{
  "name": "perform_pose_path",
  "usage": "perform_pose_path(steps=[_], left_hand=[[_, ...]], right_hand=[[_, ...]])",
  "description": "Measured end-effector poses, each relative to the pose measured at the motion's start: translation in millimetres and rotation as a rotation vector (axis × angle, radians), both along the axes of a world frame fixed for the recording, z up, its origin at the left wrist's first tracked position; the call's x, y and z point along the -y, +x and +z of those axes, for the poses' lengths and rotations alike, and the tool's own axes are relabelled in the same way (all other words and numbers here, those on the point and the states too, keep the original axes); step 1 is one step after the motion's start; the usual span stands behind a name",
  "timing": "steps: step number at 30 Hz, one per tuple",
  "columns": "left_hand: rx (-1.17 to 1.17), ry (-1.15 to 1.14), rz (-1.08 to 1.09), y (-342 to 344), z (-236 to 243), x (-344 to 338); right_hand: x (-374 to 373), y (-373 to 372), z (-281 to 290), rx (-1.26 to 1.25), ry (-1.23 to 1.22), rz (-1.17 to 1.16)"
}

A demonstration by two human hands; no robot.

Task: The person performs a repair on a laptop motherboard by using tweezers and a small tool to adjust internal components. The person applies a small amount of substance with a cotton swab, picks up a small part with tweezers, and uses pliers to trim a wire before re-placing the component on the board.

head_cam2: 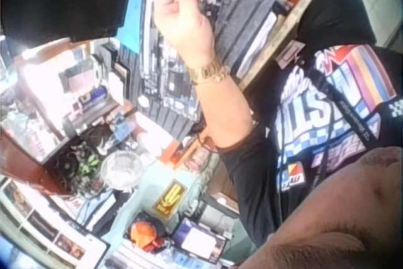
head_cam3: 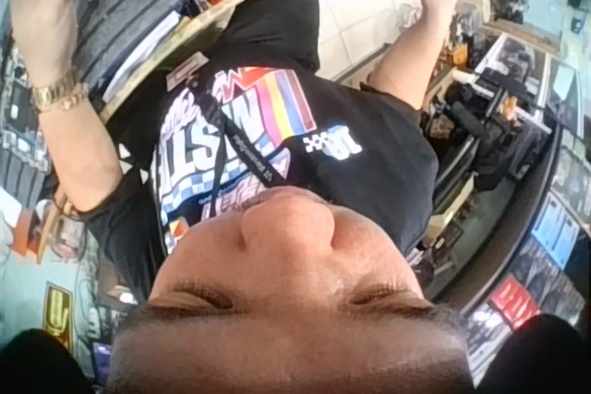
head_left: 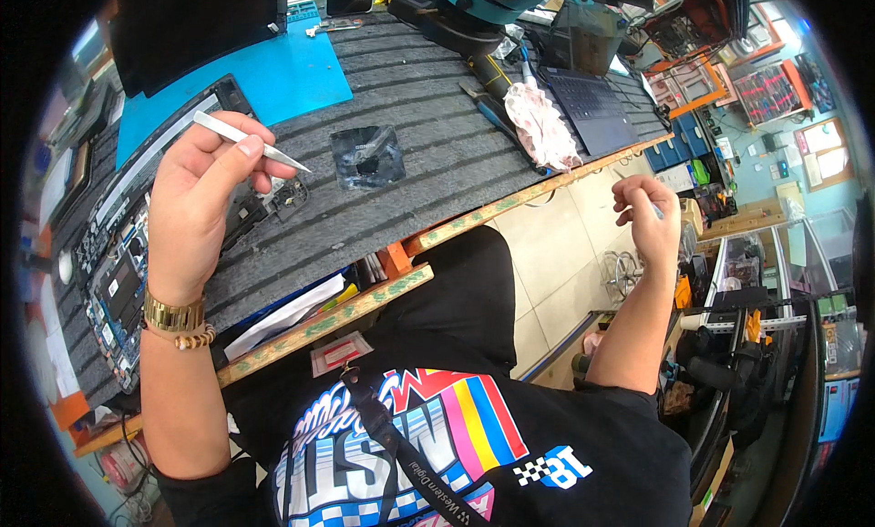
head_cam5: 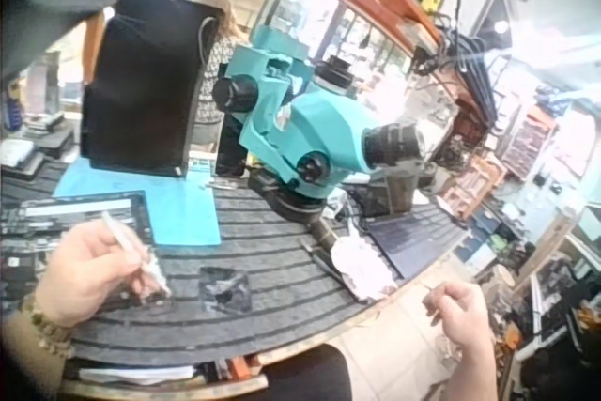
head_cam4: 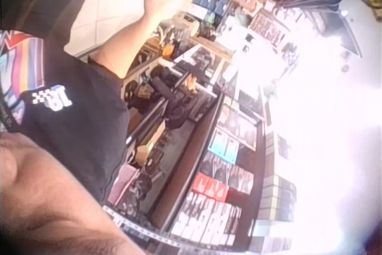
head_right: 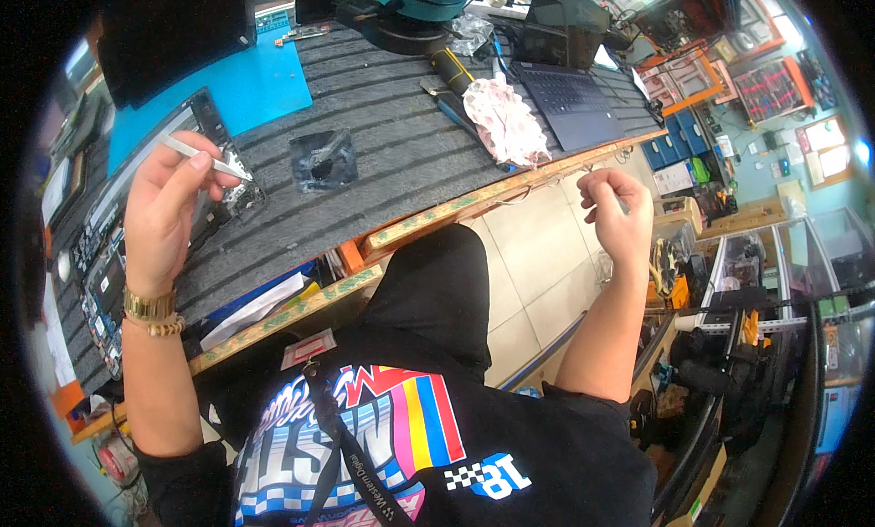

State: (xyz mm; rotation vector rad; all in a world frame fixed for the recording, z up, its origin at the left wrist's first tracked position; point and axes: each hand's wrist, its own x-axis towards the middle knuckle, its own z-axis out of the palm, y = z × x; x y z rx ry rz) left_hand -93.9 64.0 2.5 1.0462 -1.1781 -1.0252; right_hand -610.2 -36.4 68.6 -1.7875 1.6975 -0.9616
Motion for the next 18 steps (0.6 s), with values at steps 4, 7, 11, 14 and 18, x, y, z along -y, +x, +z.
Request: perform_pose_path(steps=[4,7,11,14,18], left_hand=[[-0.016,-0.033,-0.011,-5,5,1],[-0.01,-0.032,0.004,-3,4,-1],[-0.021,-0.09,0.046,2,-1,0],[0.02,-0.1,0.079,7,11,3],[0.078,-0.097,0.141,13,15,-1]], right_hand=[[2,-20,1,0.123,0.05,-0.042],[2,-16,-2,0.134,0.044,-0.04],[-5,1,-1,0.1,-0.064,0.085],[-26,29,8,0.242,-0.016,0.256],[-37,89,-14,0.358,0.003,0.488]])
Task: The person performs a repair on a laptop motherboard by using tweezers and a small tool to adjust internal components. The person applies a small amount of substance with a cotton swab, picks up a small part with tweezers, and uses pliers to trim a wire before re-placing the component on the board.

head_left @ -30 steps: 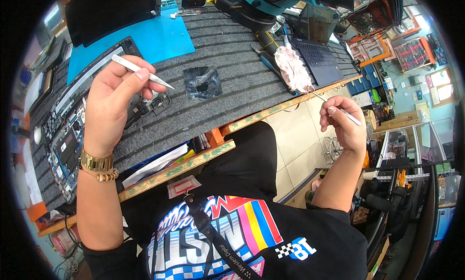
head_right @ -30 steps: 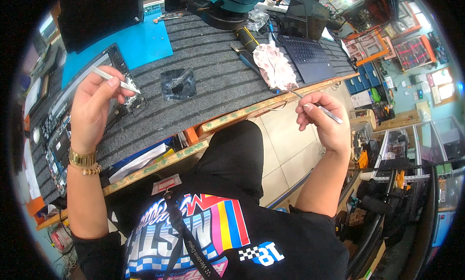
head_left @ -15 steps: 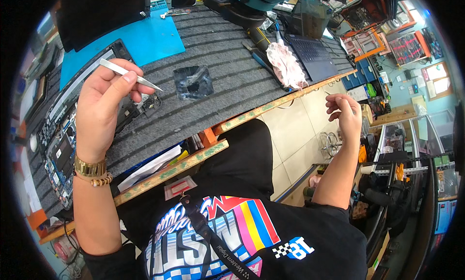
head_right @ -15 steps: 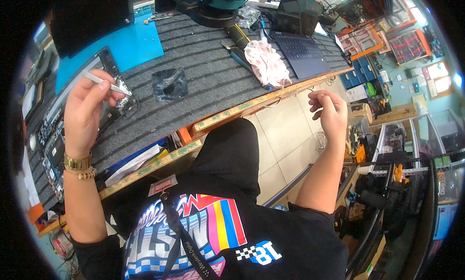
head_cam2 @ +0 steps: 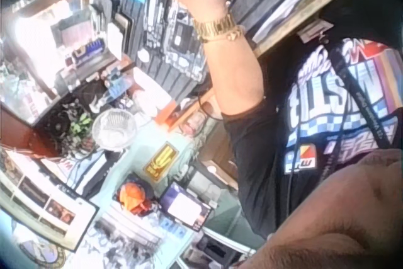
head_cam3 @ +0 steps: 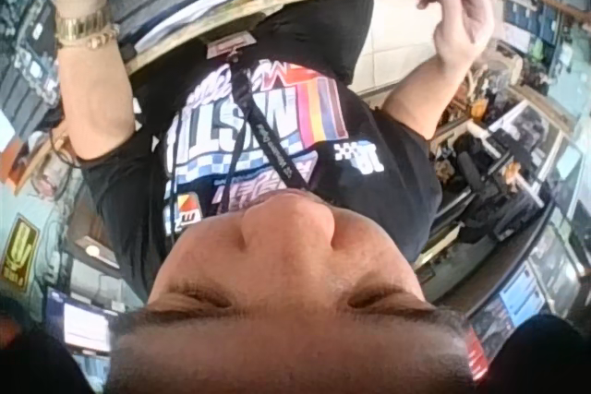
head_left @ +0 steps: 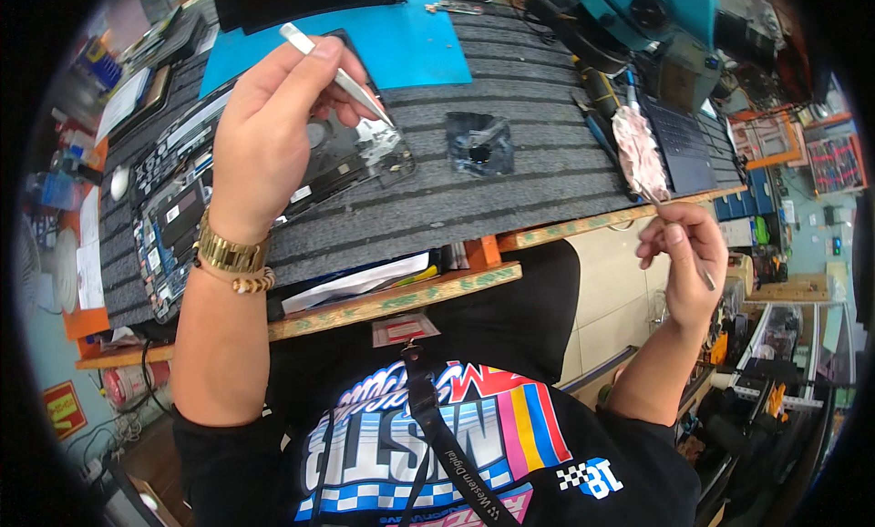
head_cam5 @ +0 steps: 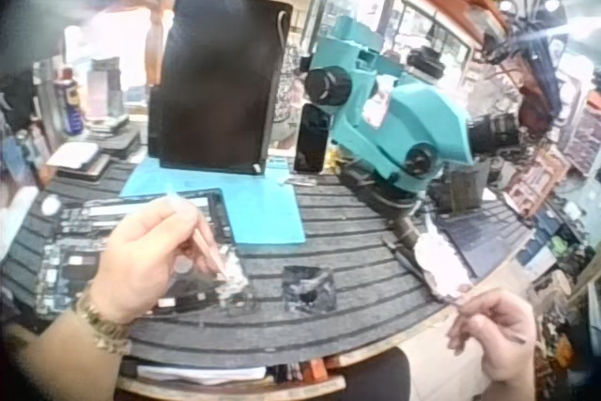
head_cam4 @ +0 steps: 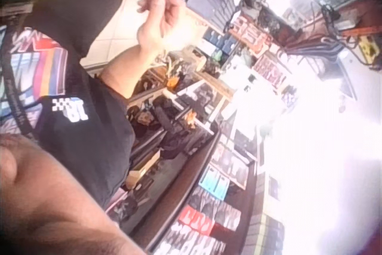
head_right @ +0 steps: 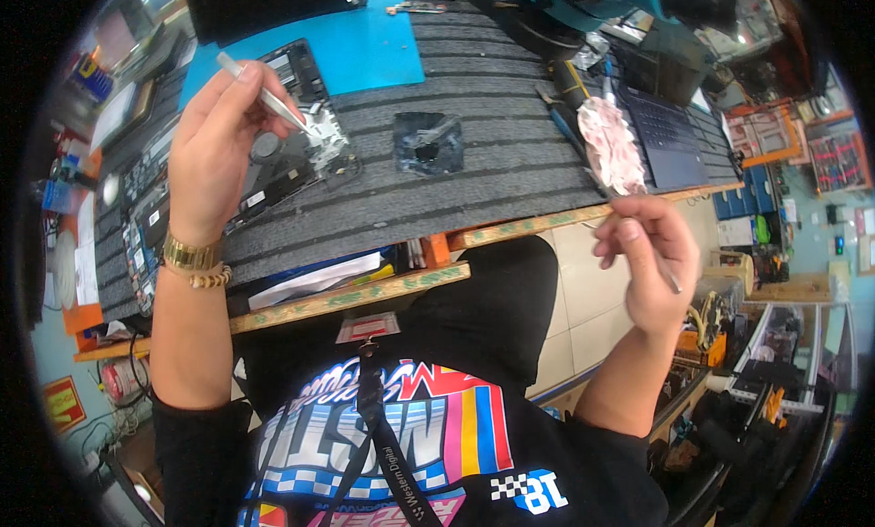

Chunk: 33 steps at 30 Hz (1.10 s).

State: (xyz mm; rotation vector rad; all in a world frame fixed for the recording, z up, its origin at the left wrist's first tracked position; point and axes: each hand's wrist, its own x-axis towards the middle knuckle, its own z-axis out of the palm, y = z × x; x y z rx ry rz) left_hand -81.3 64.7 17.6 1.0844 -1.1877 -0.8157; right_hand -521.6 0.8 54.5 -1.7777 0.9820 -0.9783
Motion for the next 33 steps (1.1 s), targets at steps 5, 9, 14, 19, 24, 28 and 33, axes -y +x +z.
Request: perform_pose_path(steps=[5,9,14,19,24,28,33], left_hand=[[0.064,0.051,0.089,0,2,-4],[0.207,0.196,0.002,-4,4,-6],[0.462,0.269,-0.022,-9,7,-13],[0.53,0.308,-0.072,-19,5,-18],[0.554,0.364,-0.096,-18,11,-16],[0.557,0.38,-0.114,-20,11,-17],[0.537,0.359,-0.127,-19,12,-18]], right_hand=[[-1,78,-31,0.113,0.094,0.158],[24,110,-57,0.21,0.084,0.156],[42,131,-78,0.305,-0.06,0.155],[42,130,-93,0.421,-0.006,0.163],[47,121,-95,0.525,0.069,0.165],[53,114,-94,0.577,0.118,0.283],[50,113,-89,0.746,0.347,0.362]])
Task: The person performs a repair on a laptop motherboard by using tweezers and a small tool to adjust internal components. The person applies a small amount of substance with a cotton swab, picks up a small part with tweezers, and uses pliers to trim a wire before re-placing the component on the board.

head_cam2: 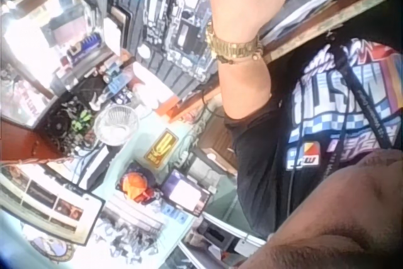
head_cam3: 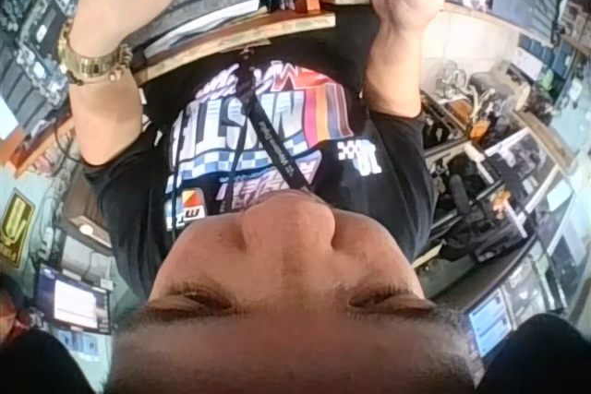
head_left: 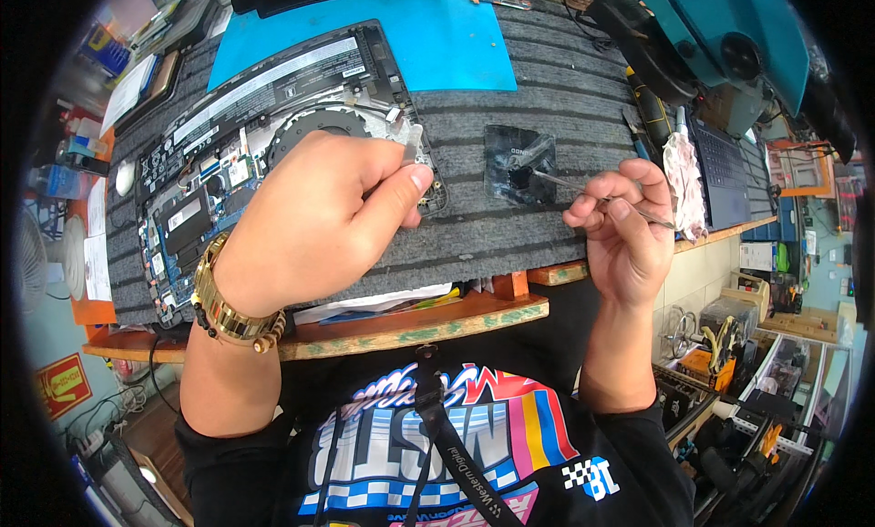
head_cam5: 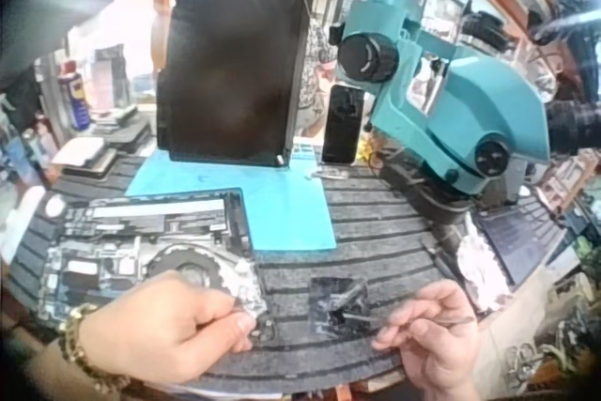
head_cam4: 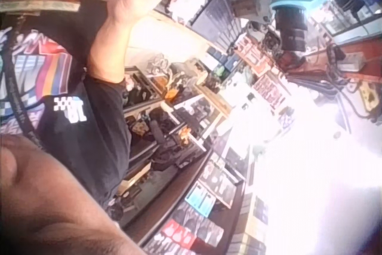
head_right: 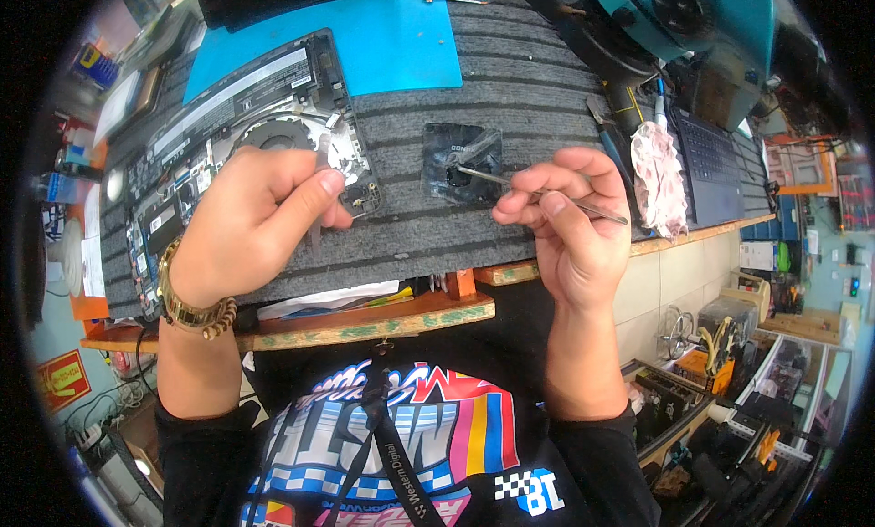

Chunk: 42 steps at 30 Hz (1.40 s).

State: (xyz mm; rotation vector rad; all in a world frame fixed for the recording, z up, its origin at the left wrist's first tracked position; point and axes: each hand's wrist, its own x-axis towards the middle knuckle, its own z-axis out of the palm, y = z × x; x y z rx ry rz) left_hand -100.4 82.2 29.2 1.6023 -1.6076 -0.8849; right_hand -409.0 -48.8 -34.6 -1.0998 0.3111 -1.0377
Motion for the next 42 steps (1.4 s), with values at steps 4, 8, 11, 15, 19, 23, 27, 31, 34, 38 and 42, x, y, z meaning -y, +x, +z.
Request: perform_pose_path(steps=[4,8,11,15,19,23,27,31,34,38,42], left_hand=[[-0.139,-0.052,-0.054,-5,-6,1],[-0.298,-0.063,-0.058,-14,-3,-2],[-0.361,-0.148,-0.054,-21,-7,-2],[-0.553,0.11,-0.064,-27,5,-4],[-0.711,0.106,-0.138,-40,-5,-5],[-0.849,-0.02,-0.13,-52,-18,-6],[-0.934,0.059,-0.072,-54,-28,-4],[-1.074,0.0,-0.044,-51,-24,-2],[-1.102,0.068,-0.133,-45,-30,-3],[-1.024,0.125,-0.183,-54,-28,-4],[-0.847,0.068,-0.226,-55,-18,-6]], right_hand=[[-13,8,7,0.09,0.072,0.083],[-21,11,13,0.051,-0.101,0.12],[-27,13,21,0.034,-0.161,0.126],[-50,19,32,0.017,-0.174,0.022],[-78,45,29,-0.075,-0.54,-0.219],[-85,56,27,-0.265,-0.887,-0.339],[-81,52,24,-0.391,-1.009,-0.414],[-56,21,19,-0.386,-1.165,-0.335],[-23,-19,35,-0.969,-1.018,-0.681],[18,-60,36,-1.522,-1.082,-0.824],[34,-53,36,-1.723,-1.178,-0.796]])
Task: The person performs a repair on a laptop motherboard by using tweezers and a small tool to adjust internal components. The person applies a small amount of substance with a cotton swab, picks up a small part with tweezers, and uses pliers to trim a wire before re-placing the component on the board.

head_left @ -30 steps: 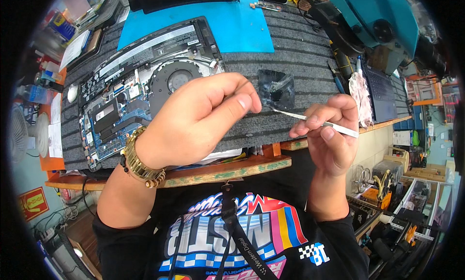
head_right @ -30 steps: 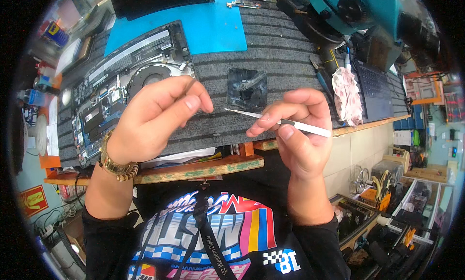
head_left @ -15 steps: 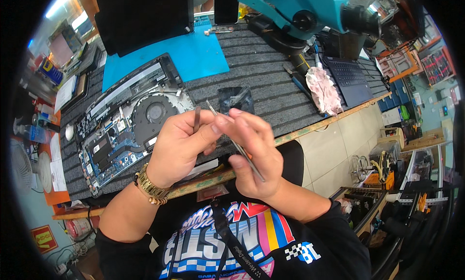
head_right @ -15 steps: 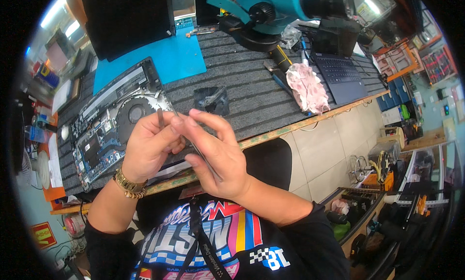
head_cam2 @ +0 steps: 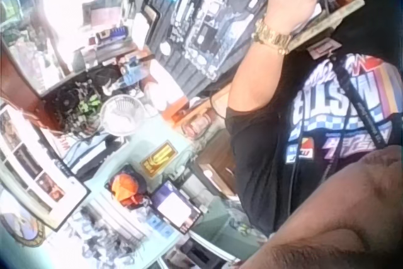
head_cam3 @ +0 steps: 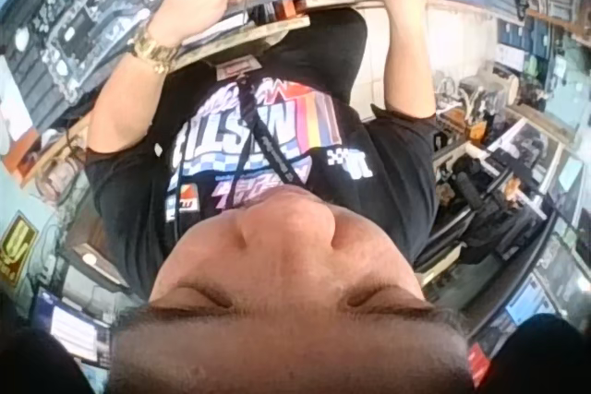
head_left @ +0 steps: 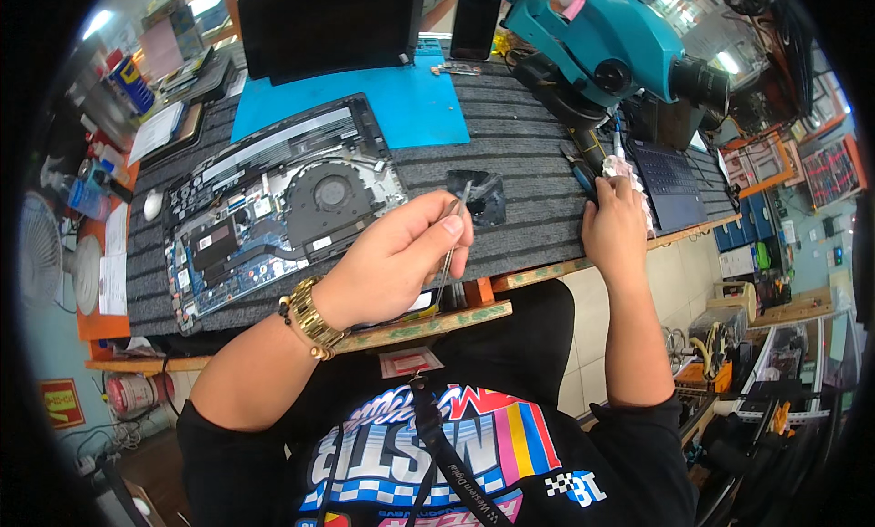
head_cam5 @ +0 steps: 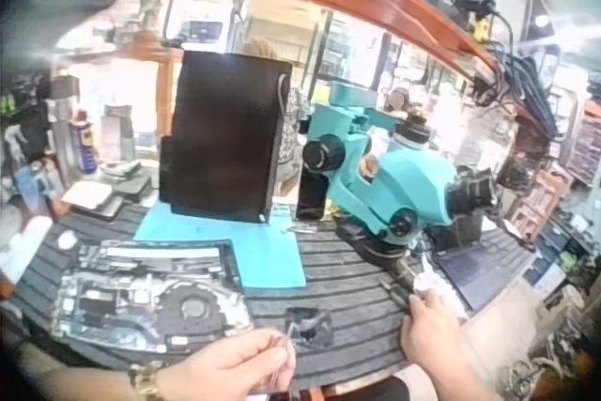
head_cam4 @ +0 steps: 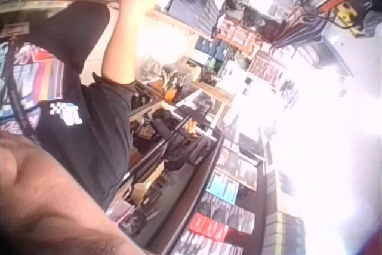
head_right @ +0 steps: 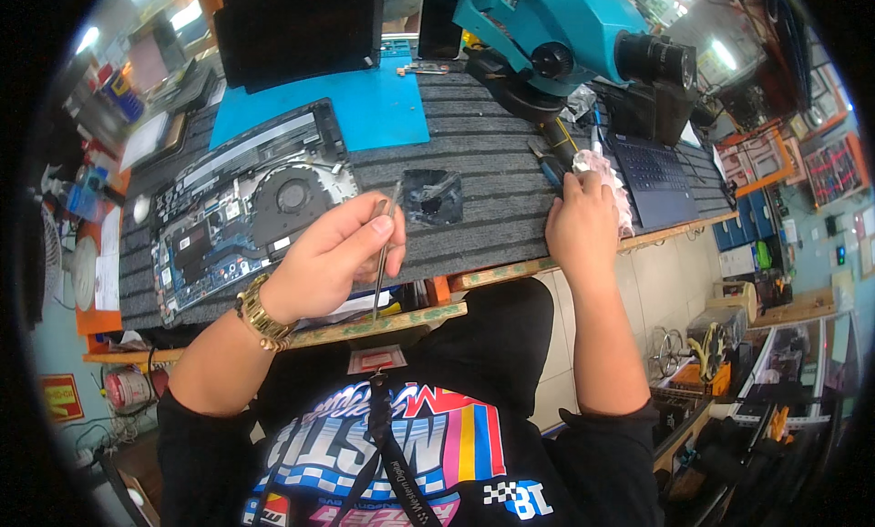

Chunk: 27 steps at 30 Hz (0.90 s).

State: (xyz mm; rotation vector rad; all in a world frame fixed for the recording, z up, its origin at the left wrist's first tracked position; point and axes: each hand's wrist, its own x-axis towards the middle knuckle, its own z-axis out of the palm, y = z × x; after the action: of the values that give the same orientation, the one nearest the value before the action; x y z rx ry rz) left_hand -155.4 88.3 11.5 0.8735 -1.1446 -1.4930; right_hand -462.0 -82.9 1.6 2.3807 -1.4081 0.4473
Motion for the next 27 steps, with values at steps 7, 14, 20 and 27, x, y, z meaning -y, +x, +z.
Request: perform_pose_path(steps=[7,14,20,27], left_hand=[[0.062,-0.057,0.027,3,4,-4],[0.138,-0.085,0.037,-4,2,0],[0.254,-0.139,0.021,-2,1,-6],[0.21,-0.054,-0.096,-9,10,-8]], right_hand=[[31,15,15,0.042,0.142,0.02],[3,3,29,0.279,0.295,0.297],[-80,2,35,0.962,0.799,0.433],[-137,22,41,0.551,0.553,0.542]])
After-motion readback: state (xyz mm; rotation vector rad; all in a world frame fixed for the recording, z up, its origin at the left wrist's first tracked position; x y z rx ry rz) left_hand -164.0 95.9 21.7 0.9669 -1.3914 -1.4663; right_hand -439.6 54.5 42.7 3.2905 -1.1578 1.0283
